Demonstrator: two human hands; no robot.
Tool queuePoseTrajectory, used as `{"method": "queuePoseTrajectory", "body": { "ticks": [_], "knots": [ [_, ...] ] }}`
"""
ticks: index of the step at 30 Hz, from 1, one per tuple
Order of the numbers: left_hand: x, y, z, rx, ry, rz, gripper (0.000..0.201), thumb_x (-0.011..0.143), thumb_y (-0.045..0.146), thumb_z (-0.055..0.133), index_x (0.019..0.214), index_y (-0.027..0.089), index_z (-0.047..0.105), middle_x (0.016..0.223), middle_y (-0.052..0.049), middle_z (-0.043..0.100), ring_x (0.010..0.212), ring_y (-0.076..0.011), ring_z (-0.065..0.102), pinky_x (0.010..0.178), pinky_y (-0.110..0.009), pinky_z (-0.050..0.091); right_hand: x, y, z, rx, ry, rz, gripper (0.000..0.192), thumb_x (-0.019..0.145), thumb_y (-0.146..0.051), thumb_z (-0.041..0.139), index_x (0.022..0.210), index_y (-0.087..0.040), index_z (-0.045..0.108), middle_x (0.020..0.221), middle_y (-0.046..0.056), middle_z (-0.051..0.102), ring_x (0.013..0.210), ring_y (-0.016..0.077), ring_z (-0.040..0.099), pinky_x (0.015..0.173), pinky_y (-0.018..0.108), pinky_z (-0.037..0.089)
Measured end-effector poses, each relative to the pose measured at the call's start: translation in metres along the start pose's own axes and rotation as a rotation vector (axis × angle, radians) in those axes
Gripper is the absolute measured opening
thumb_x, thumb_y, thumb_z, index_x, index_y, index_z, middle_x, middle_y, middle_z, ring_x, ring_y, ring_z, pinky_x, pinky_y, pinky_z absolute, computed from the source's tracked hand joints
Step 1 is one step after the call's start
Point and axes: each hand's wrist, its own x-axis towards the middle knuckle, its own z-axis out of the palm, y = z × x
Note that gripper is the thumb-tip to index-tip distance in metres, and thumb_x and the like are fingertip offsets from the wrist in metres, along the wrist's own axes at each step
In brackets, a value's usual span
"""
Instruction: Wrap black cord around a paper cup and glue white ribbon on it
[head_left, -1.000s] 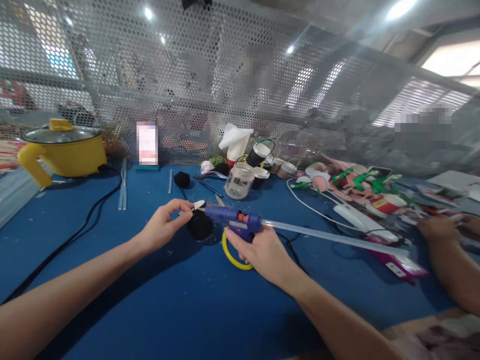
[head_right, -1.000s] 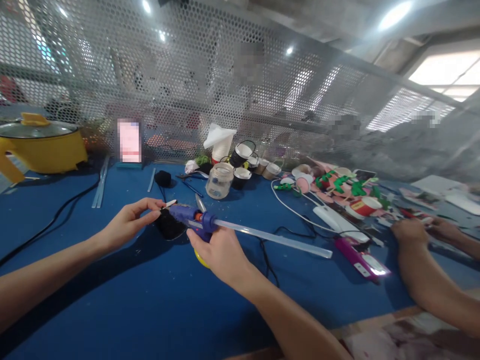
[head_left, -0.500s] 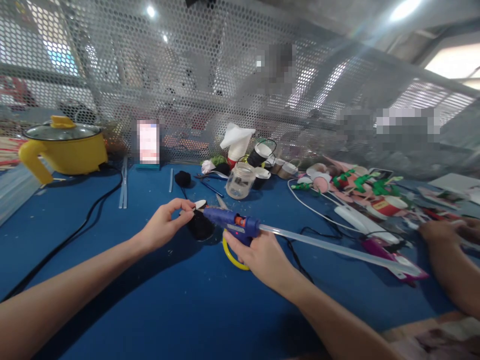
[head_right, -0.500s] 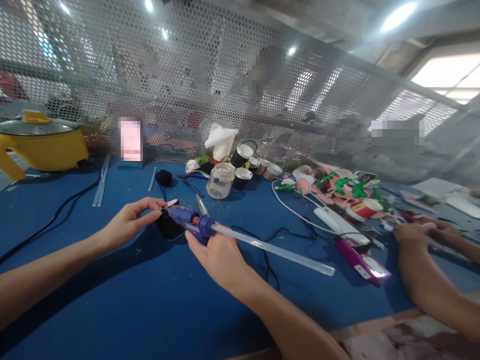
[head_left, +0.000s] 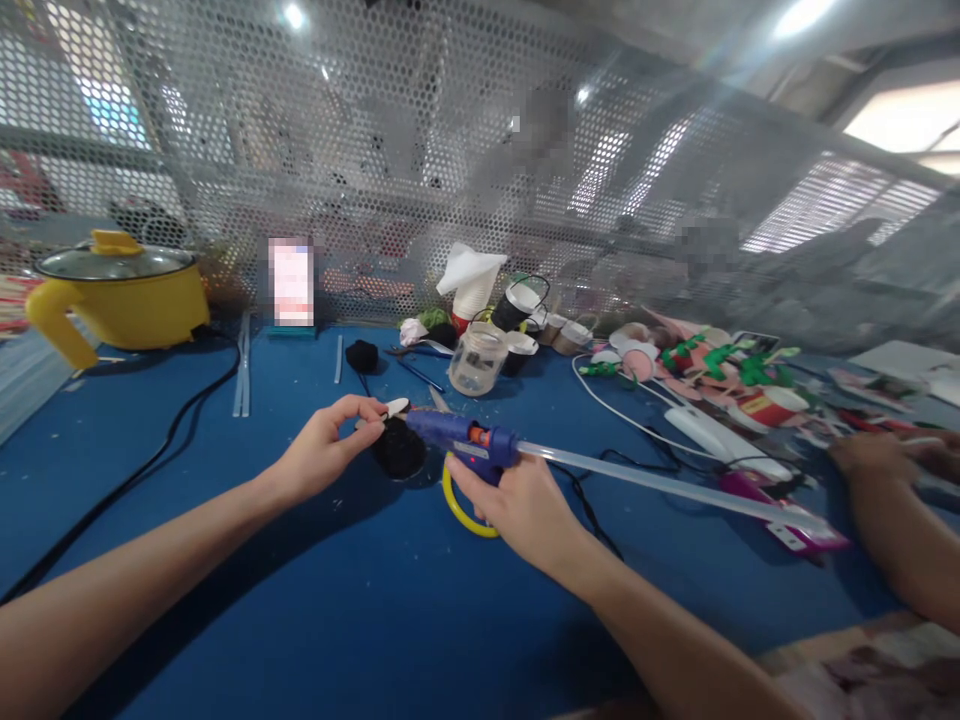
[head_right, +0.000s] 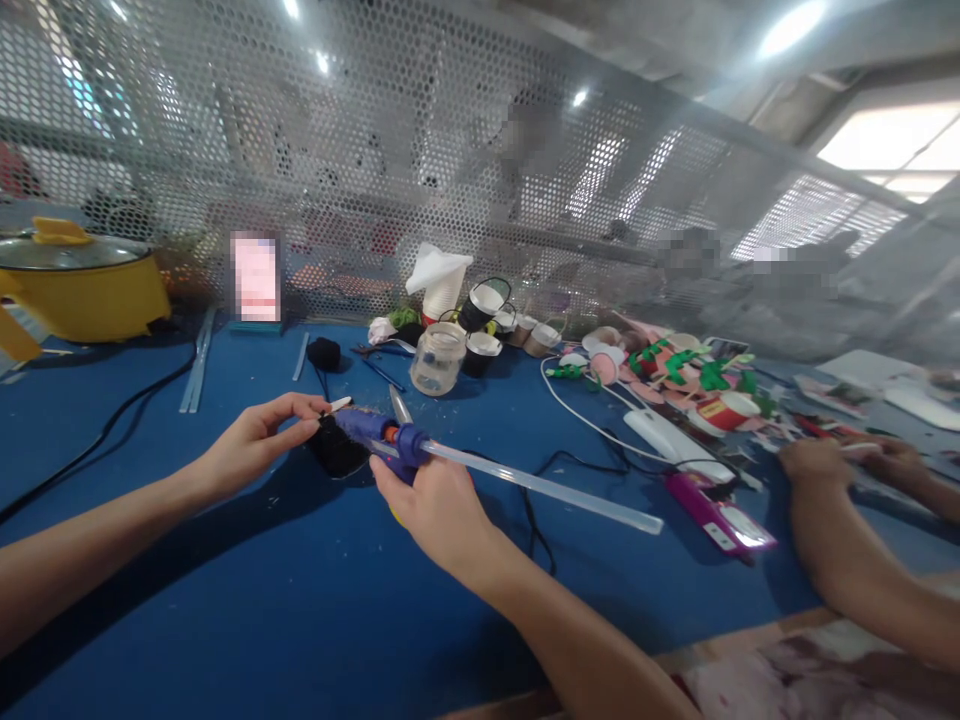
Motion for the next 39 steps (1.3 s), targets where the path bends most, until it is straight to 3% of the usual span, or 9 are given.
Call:
{"method": "queuePoseTrajectory", "body": {
  "ticks": [10,14,29,34,39],
  "knots": [
    [0.000,0.003,0.000,-0.025,0.018,-0.009,0.018,0.072,0.035,0.054,0.067,0.018,0.053,0.100,-0.010,0.061,0.101,-0.0221,0.053,0.094,-0.039,0.032,-0.001,0.000,0.001,0.029,-0.001,-0.010,0.018,0.074,-0.035,0.052,0.064,-0.021,0.057,0.038,-0.002,0.048,0.038,0.0154,0.050,0.039,0.025,0.039],
    [0.000,0.003,-0.001,-0.075,-0.025,-0.032,0.020,0.074,0.036,0.054,0.067,0.017,0.053,0.105,-0.011,0.061,0.104,-0.0236,0.053,0.093,-0.040,0.033,0.003,0.001,-0.002,0.080,0.011,0.020,0.018,0.075,-0.033,0.053,0.064,-0.020,0.058,0.036,-0.003,0.046,0.038,0.0156,0.051,0.040,0.025,0.039],
    [0.002,0.002,-0.005,-0.106,-0.072,-0.053,0.025,0.074,0.043,0.055,0.070,0.017,0.053,0.117,-0.013,0.058,0.111,-0.0260,0.050,0.097,-0.043,0.030,0.006,-0.002,-0.004,0.151,-0.009,0.055,0.022,0.074,-0.036,0.053,0.058,-0.021,0.051,0.033,-0.005,0.044,0.030,0.0110,0.044,0.034,0.022,0.038],
    [0.002,0.002,-0.005,-0.129,-0.064,-0.068,0.029,0.072,0.046,0.056,0.069,0.018,0.053,0.117,-0.013,0.058,0.111,-0.0269,0.050,0.097,-0.043,0.030,0.009,-0.002,-0.006,0.141,-0.031,0.136,0.028,0.074,-0.033,0.051,0.050,-0.020,0.046,0.032,-0.005,0.043,0.030,0.0106,0.046,0.038,0.022,0.041],
    [0.002,0.000,-0.006,-0.138,-0.074,-0.064,0.027,0.074,0.044,0.055,0.070,0.018,0.052,0.118,-0.013,0.057,0.113,-0.0265,0.049,0.097,-0.043,0.030,0.008,-0.003,-0.005,0.153,-0.046,0.129,0.021,0.073,-0.035,0.053,0.060,-0.019,0.052,0.034,-0.005,0.044,0.030,0.0121,0.046,0.036,0.023,0.041]
  ]
}}
